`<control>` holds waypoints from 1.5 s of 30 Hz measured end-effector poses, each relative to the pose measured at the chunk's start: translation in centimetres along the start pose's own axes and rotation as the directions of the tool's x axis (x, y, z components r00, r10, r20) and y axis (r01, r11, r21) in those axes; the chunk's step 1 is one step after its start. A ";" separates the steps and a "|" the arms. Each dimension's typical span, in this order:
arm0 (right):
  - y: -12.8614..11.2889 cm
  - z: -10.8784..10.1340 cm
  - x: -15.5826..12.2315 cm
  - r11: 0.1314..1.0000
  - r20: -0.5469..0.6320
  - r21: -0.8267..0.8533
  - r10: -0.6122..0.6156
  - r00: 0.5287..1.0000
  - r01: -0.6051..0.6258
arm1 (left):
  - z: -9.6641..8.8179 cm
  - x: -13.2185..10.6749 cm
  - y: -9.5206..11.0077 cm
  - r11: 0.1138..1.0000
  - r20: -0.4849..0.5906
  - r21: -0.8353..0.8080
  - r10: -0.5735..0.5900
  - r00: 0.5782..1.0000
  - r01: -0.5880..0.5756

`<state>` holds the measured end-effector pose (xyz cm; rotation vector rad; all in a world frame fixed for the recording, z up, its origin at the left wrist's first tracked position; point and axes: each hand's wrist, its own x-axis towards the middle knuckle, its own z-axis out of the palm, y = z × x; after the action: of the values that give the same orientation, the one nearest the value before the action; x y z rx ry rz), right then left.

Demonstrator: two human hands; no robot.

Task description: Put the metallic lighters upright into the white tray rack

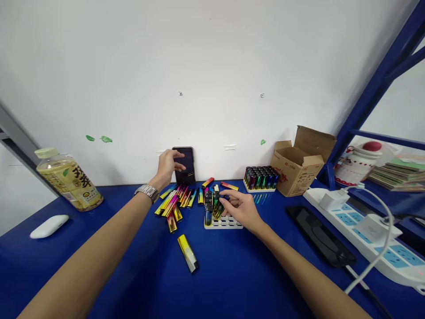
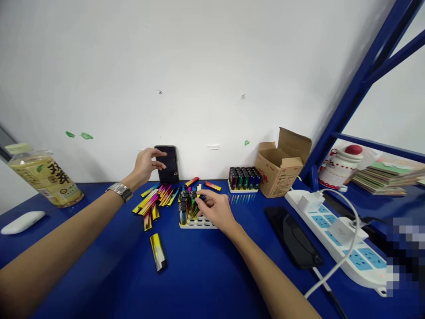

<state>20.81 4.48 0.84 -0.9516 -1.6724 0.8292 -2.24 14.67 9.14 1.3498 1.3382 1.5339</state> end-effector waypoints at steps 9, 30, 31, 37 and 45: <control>0.1 -0.3 0.2 0.908 -0.044 -0.379 -0.209 0.977 0.177 | -1.2 -4.0 0.1 0.440 0.243 0.872 -0.011 0.970 -0.214; -0.3 -1.5 0.6 0.924 -0.034 -0.369 -0.115 0.993 0.094 | -1.3 -8.8 -0.6 0.275 0.396 0.898 -0.162 0.904 -0.344; 0.2 -1.9 0.9 0.885 -0.054 -0.455 -0.142 0.988 0.102 | -1.3 -9.1 -0.8 0.372 0.437 0.854 -0.135 0.889 -0.363; 2.8 -3.2 2.0 0.613 0.161 -0.781 0.011 0.987 0.121 | -0.8 -11.3 -2.6 0.735 0.507 0.545 0.096 0.857 -0.404; 2.5 -2.7 2.2 0.516 -0.008 -0.855 0.073 0.997 -0.044 | 0.0 -13.1 -3.5 0.991 0.363 0.134 -0.056 0.930 0.008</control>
<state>23.52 7.83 0.29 -1.6756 -2.1131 -0.0509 0.24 3.19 2.33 1.5948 1.2295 1.1160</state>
